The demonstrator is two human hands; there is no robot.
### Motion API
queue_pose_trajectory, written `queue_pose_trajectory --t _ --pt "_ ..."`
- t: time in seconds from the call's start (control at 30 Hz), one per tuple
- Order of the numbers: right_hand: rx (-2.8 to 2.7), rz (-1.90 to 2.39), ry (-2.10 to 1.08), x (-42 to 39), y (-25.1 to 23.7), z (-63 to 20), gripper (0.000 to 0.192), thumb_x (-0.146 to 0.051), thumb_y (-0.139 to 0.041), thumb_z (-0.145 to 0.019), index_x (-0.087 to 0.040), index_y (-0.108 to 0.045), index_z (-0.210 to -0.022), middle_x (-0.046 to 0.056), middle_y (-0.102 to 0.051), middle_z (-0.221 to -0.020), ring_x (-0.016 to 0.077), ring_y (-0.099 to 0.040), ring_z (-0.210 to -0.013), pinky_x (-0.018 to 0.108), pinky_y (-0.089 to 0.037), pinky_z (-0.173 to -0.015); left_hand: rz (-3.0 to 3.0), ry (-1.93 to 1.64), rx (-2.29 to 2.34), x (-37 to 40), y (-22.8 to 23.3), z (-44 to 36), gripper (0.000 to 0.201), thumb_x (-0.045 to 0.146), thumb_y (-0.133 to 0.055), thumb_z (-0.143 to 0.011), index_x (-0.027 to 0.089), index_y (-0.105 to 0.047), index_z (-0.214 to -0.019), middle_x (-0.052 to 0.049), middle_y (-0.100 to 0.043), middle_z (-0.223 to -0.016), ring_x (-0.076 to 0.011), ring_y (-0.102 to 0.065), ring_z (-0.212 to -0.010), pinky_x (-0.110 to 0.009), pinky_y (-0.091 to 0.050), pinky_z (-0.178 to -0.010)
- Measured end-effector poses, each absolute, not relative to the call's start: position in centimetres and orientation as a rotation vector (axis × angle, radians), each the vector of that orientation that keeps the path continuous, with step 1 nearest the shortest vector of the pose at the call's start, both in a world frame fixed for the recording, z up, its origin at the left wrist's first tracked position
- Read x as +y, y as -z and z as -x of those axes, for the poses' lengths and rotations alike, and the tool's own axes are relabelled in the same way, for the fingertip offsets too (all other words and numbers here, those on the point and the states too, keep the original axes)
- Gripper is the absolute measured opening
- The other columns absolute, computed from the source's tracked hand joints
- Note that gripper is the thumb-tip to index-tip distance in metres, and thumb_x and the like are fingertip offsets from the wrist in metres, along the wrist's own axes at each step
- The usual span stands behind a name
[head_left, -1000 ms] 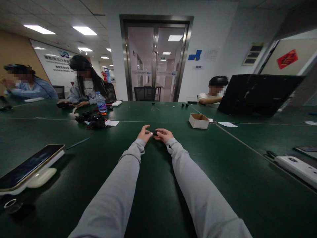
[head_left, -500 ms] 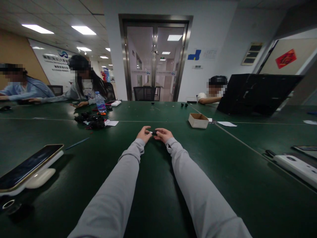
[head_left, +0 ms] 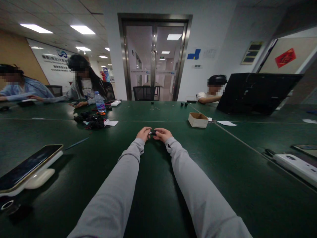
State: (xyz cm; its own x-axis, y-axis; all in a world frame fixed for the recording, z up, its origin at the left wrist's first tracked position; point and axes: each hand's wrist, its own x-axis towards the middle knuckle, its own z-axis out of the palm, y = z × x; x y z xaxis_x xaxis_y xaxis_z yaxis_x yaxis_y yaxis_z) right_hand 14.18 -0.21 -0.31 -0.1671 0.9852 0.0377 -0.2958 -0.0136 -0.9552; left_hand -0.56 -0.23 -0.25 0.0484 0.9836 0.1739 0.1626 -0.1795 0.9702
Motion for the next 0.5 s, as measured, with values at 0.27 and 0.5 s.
queue_pose_trajectory --t 0.27,0.5 --pt "-1.102 0.881 -1.468 -0.46 0.06 -14.19 0.017 0.0 -0.059 -0.071 -0.013 -0.061 -0.082 0.002 -0.065 -0.068 0.0121 -0.064 -0.052 0.021 -0.055 -0.05 -1.511 -1.238 1.168 -0.05 0.23 0.78 0.026 0.024 -0.052 -0.07 0.016 -0.058 -0.094 0.005 -0.049 -0.05 -0.0058 -0.039 -0.038 -0.017 -0.031 -0.04" --pt "-1.125 0.906 -1.457 -0.42 0.06 -14.26 0.017 -0.003 -0.062 -0.07 -0.013 -0.061 -0.084 0.003 -0.065 -0.071 0.0123 -0.064 -0.053 0.025 -0.057 -0.055 -1.451 -1.209 1.171 0.24 0.35 0.67 0.026 0.027 -0.048 -0.074 0.015 -0.056 -0.096 0.006 -0.046 -0.043 -0.0064 -0.039 -0.034 -0.017 -0.028 -0.038"
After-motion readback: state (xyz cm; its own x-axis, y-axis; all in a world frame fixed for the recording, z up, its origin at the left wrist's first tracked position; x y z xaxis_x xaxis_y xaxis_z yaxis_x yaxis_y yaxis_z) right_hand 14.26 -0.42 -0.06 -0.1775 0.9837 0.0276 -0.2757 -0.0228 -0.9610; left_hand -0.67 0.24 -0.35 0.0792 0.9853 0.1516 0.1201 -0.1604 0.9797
